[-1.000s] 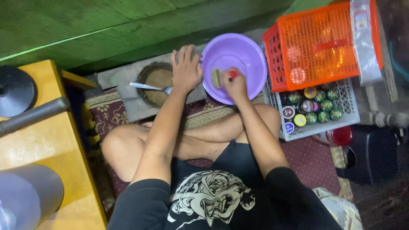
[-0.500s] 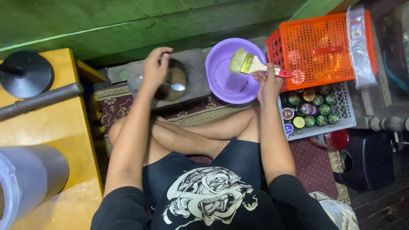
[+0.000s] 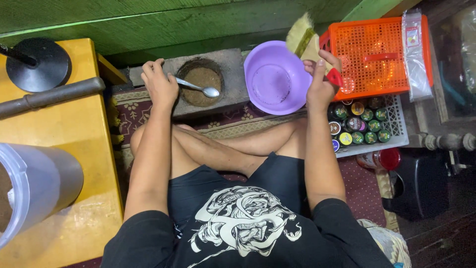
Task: Preparing ingredients by cleaning a bowl with a brush and stirring powder in a stone mortar.
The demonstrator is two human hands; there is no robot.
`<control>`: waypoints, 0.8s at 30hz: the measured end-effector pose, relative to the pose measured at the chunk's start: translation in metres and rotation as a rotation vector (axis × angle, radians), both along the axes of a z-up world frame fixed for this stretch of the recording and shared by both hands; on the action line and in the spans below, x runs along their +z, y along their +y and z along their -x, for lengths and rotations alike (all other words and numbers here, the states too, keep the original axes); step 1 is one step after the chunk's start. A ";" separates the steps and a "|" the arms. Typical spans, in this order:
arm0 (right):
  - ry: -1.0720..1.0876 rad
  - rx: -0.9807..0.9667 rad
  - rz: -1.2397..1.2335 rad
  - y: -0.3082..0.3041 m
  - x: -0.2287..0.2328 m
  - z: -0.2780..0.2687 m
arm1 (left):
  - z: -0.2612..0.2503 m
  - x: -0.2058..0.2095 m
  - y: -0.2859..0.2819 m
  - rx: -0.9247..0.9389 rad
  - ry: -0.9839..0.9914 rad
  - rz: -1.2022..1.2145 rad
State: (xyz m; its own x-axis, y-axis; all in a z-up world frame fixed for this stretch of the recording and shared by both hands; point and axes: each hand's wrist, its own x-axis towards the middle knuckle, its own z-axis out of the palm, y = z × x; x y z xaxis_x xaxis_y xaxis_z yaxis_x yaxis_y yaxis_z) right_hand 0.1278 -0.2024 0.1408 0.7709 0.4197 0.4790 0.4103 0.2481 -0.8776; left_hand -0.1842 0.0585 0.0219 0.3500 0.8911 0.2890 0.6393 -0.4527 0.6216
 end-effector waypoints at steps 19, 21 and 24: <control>0.539 0.233 0.508 0.085 -0.084 0.051 | -0.003 -0.036 0.013 0.174 -0.052 0.133; 0.481 0.340 0.429 0.080 -0.069 0.059 | -0.003 -0.044 0.008 0.167 -0.072 0.212; 0.693 0.444 0.426 0.093 -0.071 0.048 | -0.003 -0.042 0.010 0.176 -0.043 0.134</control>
State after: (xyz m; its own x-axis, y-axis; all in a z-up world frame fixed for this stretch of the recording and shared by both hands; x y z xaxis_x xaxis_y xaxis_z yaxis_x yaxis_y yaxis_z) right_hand 0.0799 -0.1089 0.0698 0.5537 0.7801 -0.2912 -0.2953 -0.1430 -0.9446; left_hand -0.1812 0.0683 -0.0197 0.1757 0.9688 0.1750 0.6723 -0.2480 0.6975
